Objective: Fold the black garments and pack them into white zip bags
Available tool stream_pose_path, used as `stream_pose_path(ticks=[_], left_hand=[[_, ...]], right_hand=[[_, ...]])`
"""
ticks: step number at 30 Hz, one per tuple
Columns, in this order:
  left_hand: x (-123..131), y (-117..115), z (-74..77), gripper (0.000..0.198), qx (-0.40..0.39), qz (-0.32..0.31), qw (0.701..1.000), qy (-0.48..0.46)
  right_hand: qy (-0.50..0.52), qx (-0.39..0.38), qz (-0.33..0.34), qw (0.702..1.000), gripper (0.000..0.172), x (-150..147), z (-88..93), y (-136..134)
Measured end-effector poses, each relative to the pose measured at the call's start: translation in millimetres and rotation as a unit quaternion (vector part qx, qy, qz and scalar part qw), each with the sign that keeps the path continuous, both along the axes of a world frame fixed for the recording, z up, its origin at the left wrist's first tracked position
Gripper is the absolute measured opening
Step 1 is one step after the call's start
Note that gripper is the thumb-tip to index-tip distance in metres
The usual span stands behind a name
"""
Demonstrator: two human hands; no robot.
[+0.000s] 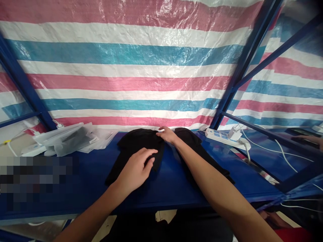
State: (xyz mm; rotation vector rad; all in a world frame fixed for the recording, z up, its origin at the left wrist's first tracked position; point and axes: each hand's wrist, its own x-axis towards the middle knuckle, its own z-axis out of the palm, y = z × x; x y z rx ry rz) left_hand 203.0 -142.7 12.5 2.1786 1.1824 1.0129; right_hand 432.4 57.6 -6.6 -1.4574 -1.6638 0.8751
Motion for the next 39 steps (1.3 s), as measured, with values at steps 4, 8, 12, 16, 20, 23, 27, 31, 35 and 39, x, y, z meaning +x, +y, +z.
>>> stream_pose_path(ticks=[4, 8, 12, 16, 20, 23, 27, 31, 35, 39], left_hand=[[-28.6, -5.2, 8.4, 0.037, -0.141, 0.06, 0.965, -0.213], [-64.9, -19.3, -4.6, 0.04, -0.189, 0.091, 0.943, -0.259], [-107.2, -33.2, -24.7, 0.048, -0.121, 0.206, 0.963, -0.128], [-132.6, -37.3, -31.9, 0.048, -0.047, 0.304, 0.951, -0.029], [-129.9, -32.9, -25.5, 0.067, -0.093, 0.297, 0.95, 0.015], [-126.1, -28.5, -22.7, 0.082, -0.114, 0.281, 0.952, 0.038], [-125.9, -27.8, -20.8, 0.073, -0.097, 0.286, 0.953, -0.009], [-121.1, -34.9, -18.5, 0.084, -0.146, 0.216, 0.946, -0.195], [-120.0, -48.1, -27.8, 0.067, -0.195, 0.158, 0.96, -0.123], [-119.7, -57.5, -28.4, 0.046, -0.081, 0.204, 0.975, 0.048]], right_hand=[[0.095, 0.037, 0.034, 0.994, 0.056, -6.5, 32.2, 1.7], [0.089, 0.101, 0.107, 0.985, 0.058, -63.7, 61.6, 5.5], [0.049, 0.069, 0.215, 0.973, 0.051, -141.2, 66.0, 0.7], [-0.046, 0.137, 0.207, 0.968, 0.028, -166.6, 55.6, -11.2], [-0.212, 0.226, 0.219, 0.925, 0.02, -149.3, 47.9, -26.4], [-0.284, 0.245, 0.243, 0.895, 0.041, -138.1, 43.6, -34.0], [-0.355, 0.216, 0.279, 0.866, 0.069, -127.6, 42.6, -34.2], [-0.403, 0.148, 0.301, 0.851, 0.076, -107.2, 53.5, -29.4], [-0.419, 0.087, 0.302, 0.852, 0.07, -88.5, 68.5, -30.3], [-0.398, 0.17, 0.253, 0.865, 0.039, -97.7, 74.8, -43.8]])
